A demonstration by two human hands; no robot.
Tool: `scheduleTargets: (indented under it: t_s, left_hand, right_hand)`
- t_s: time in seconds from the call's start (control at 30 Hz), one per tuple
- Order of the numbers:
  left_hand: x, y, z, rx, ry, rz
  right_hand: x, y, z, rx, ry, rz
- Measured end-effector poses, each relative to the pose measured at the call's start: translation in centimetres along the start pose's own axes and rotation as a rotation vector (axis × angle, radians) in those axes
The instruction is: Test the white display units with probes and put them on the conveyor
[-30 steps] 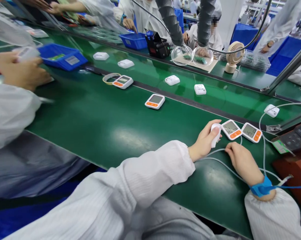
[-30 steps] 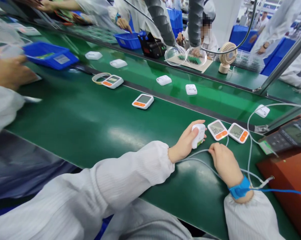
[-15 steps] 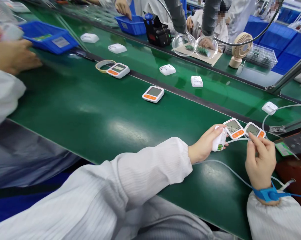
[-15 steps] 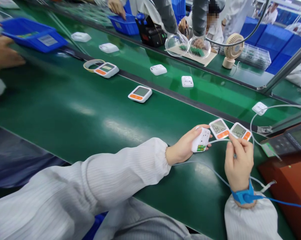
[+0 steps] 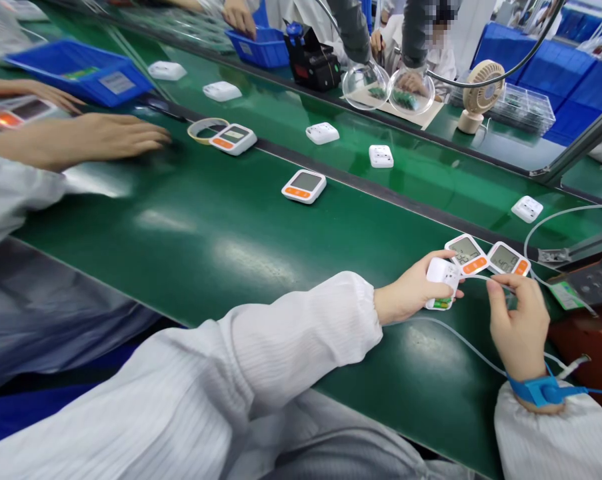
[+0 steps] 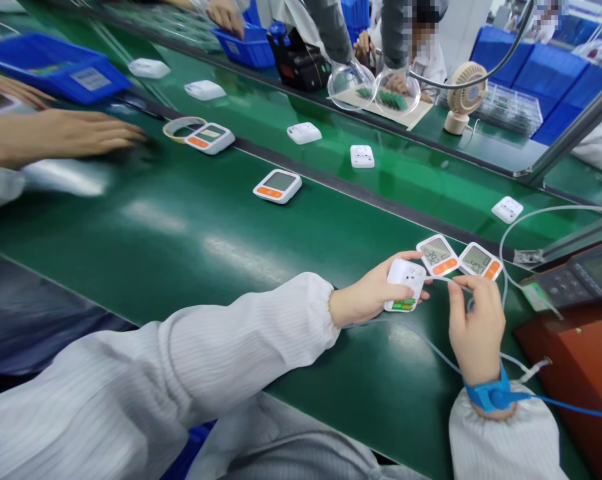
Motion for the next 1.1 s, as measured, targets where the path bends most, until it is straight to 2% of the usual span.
scheduleTargets:
  t_s: [0.2, 0.33, 0.43, 0.5, 0.6, 0.8, 1.1]
  left_hand:
    - [0.0, 0.3, 0.1, 0.014, -0.029, 0.017]
    - [-0.2, 0.3, 0.4, 0.045, -0.088, 0.044]
    - [-0.4, 0.4, 0.5, 0.086, -0.131, 0.073]
    - [-0.5, 0.5, 0.5, 0.128, -0.133, 0.097]
    - [-0.6, 0.6, 0.3, 0.183, -0.136, 0.099]
    - [-0.4, 0.2, 0.1, 0.23, -0.177, 0.107]
    - [-0.9, 0.2, 0.0, 0.236, -0.204, 0.351]
  right_hand:
    - [-0.5, -0.7, 1.0, -0.057, -0.19, -0.244]
    - [-0.2, -2.0, 0.8, -0.138, -0.14, -0.37]
    - [-0.2, -2.8, 0.7, -0.056, -0.173, -0.445]
    - [-0.2, -2.8, 0.8, 0.031, -0.208, -0.445]
    - [-0.2, -2.5, 0.7, 0.113, -0.191, -0.399]
    - [-0.1, -2.5, 0.5, 0.164, -0.213, -0.319]
    - [-0.3, -3.1, 0.6, 0.221, -0.241, -0.26]
Point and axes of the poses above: each hand's wrist, its own x-axis towards the middle knuckle, its own z-axis out of the palm, y = z × x, the point moved 3 cm from there along x, towards the middle knuckle, and after that the axes turned 10 degrees about y, right-handed, at the moved point
